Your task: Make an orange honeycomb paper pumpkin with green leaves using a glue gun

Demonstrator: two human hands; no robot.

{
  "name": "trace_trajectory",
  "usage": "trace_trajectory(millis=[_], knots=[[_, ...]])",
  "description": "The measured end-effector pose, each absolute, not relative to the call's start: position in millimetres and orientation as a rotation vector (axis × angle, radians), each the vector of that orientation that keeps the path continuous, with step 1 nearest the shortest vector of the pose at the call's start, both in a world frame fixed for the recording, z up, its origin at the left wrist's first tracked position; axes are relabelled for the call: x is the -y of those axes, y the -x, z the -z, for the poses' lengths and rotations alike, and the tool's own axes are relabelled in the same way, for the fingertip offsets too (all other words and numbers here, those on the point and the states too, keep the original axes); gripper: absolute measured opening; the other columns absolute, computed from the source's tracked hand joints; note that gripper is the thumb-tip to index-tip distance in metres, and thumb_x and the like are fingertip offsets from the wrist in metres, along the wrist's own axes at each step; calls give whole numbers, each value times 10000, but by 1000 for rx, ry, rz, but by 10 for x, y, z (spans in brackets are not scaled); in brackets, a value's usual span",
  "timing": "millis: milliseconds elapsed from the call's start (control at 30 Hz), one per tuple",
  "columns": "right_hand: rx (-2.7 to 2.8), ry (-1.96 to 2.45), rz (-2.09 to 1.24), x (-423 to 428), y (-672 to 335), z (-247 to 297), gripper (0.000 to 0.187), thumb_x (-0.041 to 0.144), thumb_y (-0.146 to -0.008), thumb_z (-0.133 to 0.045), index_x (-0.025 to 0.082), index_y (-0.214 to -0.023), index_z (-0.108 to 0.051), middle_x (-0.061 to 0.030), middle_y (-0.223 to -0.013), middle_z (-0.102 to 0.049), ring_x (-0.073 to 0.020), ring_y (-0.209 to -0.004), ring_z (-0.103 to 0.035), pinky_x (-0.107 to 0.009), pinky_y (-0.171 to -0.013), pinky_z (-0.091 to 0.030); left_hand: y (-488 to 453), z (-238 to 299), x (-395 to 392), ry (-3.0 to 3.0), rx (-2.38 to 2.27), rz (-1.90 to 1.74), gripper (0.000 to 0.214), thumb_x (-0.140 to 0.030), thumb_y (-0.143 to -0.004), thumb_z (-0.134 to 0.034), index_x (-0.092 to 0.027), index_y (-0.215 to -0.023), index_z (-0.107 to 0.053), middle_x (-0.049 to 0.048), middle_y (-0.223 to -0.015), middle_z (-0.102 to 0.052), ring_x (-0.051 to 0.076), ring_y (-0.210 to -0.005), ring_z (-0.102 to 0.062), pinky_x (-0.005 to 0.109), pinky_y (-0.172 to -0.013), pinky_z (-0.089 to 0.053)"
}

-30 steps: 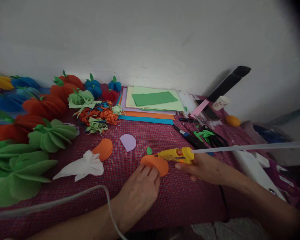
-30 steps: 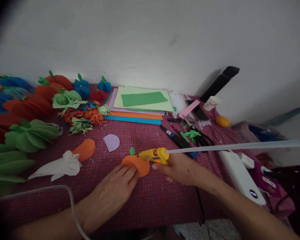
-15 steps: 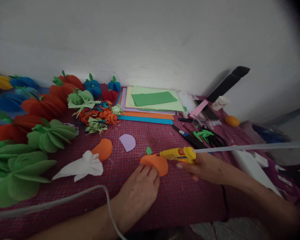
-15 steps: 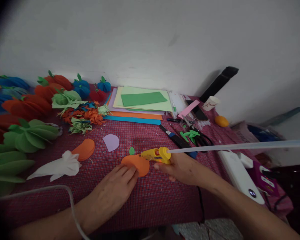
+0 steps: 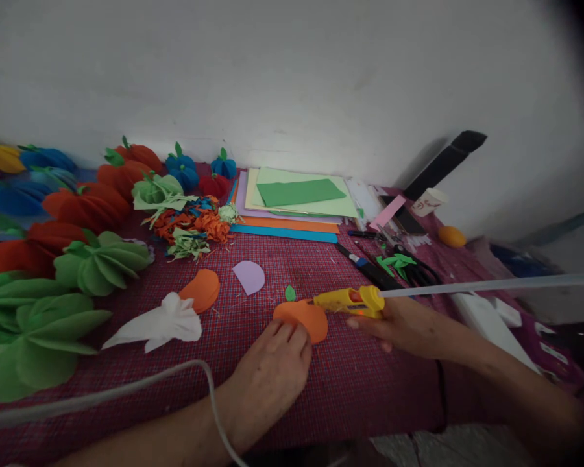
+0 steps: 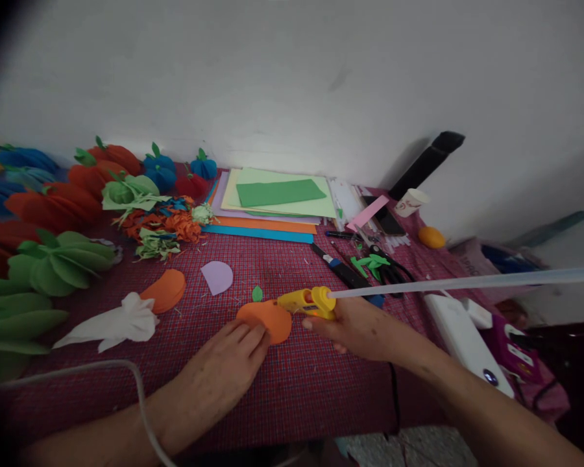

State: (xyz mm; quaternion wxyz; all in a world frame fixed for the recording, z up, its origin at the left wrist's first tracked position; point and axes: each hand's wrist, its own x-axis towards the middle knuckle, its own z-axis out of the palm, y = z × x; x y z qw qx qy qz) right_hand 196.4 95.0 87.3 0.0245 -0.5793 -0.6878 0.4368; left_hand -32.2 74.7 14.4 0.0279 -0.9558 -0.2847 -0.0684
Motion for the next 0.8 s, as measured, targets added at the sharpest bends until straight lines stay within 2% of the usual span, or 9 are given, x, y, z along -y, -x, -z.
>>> trace_trajectory(millis=[300,500,700,800], knots=[[2123,1790,-1310,-953,-1961,-877,240,396,-846,-497,179,-867,-596,66,-505,-473,-66,-426,-447,-160,-395,-342,313,-148,-752,2963,887,212,204,-105,-814,-456,-103,-966,-592,89,-984,-615,204,-877,-572,367,-802,-478],[2084,1748,-1371,-965,-1965,-879,250,399,-827,-521,204,-955,-610,68,-511,-484,-75,-425,-454,-162,-381,-355,316,-153,-753,2965,877,213,202,-112,-810,-465,-92,-962,-596,98,-996,-614,213,-884,-574,367,-799,-483],[2119,1792,-1342,-983,-1953,-905,271,436,-827,-509,195,-760,-615,55,-500,-484,-82,-443,-452,-170,-390,-352,315,-127,-741,2951,887,234,209,-122,-816,-464,-93,-980,-590,92,-998,-608,210,-895,-564,364,-814,-472],[2169,1786,-1271,-999,-1920,-939,251,421,-822,-519,199,-743,-605,55,-508,-485,-85,-448,-443,-177,-393,-342,317,-127,-742,2951,881,235,202,-126,-814,-466,-94,-969,-592,90,-989,-606,208,-874,-562,361,-799,-474]])
